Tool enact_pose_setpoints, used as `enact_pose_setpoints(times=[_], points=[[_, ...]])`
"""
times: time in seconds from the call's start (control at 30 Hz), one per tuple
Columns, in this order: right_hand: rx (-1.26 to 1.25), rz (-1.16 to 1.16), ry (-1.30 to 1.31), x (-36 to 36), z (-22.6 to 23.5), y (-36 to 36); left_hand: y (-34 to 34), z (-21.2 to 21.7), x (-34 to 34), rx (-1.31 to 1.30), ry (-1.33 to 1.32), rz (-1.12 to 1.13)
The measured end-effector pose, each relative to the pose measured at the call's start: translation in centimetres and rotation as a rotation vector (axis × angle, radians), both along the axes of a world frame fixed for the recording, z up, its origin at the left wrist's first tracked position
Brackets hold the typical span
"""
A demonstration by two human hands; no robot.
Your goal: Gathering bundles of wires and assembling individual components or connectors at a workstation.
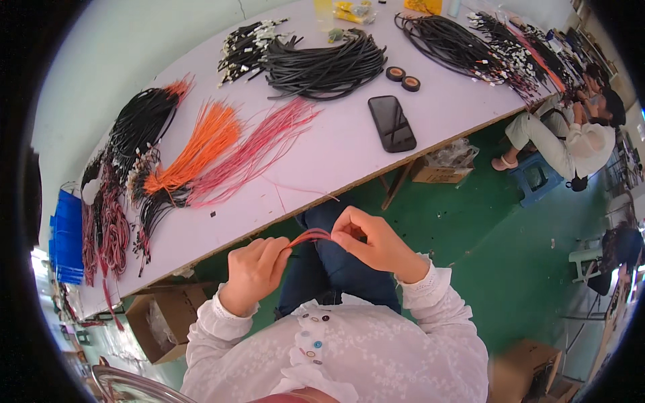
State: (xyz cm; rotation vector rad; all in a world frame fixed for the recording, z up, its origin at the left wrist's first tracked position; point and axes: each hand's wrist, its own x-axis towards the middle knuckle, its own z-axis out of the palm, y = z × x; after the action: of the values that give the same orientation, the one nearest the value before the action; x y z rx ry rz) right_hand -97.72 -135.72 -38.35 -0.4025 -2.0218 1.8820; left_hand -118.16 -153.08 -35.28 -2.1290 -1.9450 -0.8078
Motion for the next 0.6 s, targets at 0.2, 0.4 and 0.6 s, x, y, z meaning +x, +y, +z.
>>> enact_pose_setpoints(times=[0.2, 0.4, 0.6], points=[[0.058, 0.031, 0.042, -0.6, 1.3, -1.2, 0.5, -0.1, 0.6, 0.087, -0.096, 0.096], [0.263, -0.049, 0.026, -0.2, 2.9, -0.4, 0.3, 0.4, -0.2, 0.005, -0.378, -0.066], [0.421, -0.079, 0.028, -0.4, 3.3, -0.3, 0.2, 1.2, 0.1, -0.038, -0.35, -0.076]])
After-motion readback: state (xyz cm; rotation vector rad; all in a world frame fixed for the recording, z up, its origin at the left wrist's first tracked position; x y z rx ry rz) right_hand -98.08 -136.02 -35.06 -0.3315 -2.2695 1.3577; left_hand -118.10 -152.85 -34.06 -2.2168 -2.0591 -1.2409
